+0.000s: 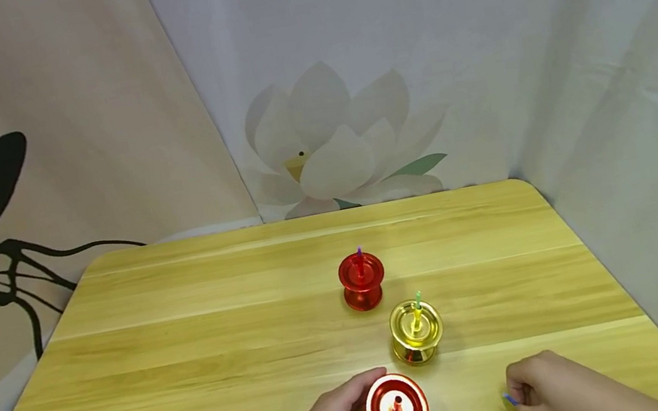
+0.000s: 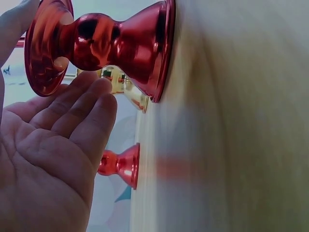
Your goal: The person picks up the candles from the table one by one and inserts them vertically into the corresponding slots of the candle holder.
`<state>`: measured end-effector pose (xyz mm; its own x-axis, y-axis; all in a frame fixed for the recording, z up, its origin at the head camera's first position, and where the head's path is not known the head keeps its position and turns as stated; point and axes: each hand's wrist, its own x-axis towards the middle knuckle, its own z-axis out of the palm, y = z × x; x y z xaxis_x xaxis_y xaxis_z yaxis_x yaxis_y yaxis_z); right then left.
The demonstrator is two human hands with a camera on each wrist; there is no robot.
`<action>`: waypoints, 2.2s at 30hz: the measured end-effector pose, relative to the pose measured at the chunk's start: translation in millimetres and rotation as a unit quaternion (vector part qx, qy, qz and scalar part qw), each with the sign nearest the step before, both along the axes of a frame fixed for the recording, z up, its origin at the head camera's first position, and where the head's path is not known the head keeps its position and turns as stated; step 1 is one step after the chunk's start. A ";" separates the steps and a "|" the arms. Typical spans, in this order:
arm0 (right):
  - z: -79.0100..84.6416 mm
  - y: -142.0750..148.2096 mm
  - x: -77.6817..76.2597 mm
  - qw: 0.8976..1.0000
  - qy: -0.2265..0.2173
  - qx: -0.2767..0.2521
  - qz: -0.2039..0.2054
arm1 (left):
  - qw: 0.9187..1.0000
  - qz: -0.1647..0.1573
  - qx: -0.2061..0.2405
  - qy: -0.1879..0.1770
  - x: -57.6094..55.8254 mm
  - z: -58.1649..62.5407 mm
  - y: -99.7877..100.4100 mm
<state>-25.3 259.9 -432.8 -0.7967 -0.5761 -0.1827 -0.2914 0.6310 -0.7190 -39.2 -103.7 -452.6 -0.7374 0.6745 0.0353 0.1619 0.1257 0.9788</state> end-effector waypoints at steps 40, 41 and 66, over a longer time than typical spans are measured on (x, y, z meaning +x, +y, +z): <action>15.5 -102.8 -10.4 0.906 0.311 -0.287 0.018 | 0.999 -0.011 0.016 0.039 -1.6 -3.2 1.9; 16.5 -104.1 -11.0 0.904 0.315 -0.289 0.019 | 0.999 -0.010 0.015 0.044 -1.7 -3.5 1.8; 29.8 -120.7 -16.2 0.889 0.333 -0.312 0.045 | 0.996 -0.010 -0.010 0.090 -2.2 -1.1 3.1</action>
<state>-41.4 139.2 -403.0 -0.5544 -0.4669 0.6889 -0.8123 0.1232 -0.5701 -41.3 -100.6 -453.7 -0.7061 0.6915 0.1528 0.3379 0.1392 0.9308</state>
